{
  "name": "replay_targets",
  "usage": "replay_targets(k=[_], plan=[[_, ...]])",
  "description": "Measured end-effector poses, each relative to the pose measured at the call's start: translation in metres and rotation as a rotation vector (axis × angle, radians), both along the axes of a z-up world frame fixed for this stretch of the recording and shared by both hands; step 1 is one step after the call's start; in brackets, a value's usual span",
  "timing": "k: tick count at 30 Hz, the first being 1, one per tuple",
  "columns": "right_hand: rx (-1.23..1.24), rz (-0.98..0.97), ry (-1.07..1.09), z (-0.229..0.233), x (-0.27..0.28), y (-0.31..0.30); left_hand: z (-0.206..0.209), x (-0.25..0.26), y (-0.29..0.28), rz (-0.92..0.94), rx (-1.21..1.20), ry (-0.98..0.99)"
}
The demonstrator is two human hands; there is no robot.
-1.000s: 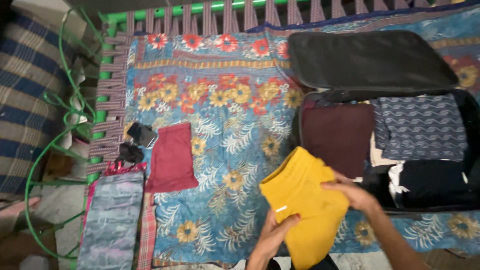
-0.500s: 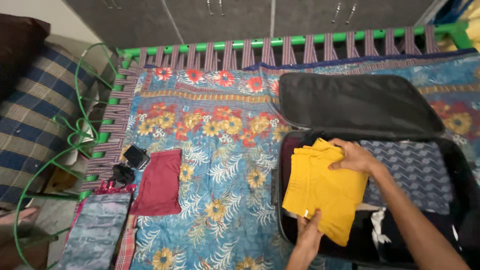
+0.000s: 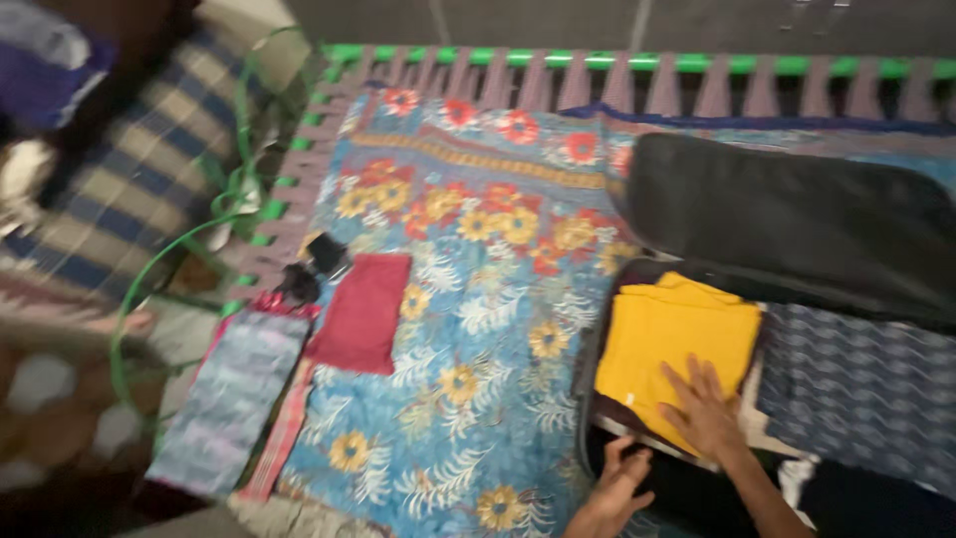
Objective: The person opens a black suitcase on a bed and packs various folded clothes including shirts and pants into it.
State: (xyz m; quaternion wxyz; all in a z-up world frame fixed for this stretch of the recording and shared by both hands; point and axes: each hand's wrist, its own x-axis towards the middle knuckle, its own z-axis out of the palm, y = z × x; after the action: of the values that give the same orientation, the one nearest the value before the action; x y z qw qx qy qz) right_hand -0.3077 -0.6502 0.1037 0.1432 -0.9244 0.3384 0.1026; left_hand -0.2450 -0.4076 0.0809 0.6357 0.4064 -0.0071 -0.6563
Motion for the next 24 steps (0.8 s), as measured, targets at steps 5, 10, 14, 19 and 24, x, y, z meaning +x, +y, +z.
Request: replay_targets(k=[5, 10, 14, 19, 24], plan=[[-0.080, -0.034, -0.027, 0.001, 0.010, 0.021, 0.021, 0.044, 0.005, 0.013, 0.049, 0.049], [-0.129, -0.142, -0.317, 0.020, 0.048, 0.065, 0.019, 0.095, 0.048, 0.208, 0.047, 0.058], [-0.186, -0.083, -0.564, 0.041, 0.110, 0.121, 0.004, 0.141, 0.099, 0.379, 0.078, 0.089], [0.006, 0.029, -0.610, 0.056, 0.202, 0.199, -0.012, 0.204, 0.166, 0.486, 0.121, 0.116], [0.108, 0.085, -0.510, 0.029, 0.280, 0.268, -0.043, 0.267, 0.233, 0.629, 0.172, 0.140]])
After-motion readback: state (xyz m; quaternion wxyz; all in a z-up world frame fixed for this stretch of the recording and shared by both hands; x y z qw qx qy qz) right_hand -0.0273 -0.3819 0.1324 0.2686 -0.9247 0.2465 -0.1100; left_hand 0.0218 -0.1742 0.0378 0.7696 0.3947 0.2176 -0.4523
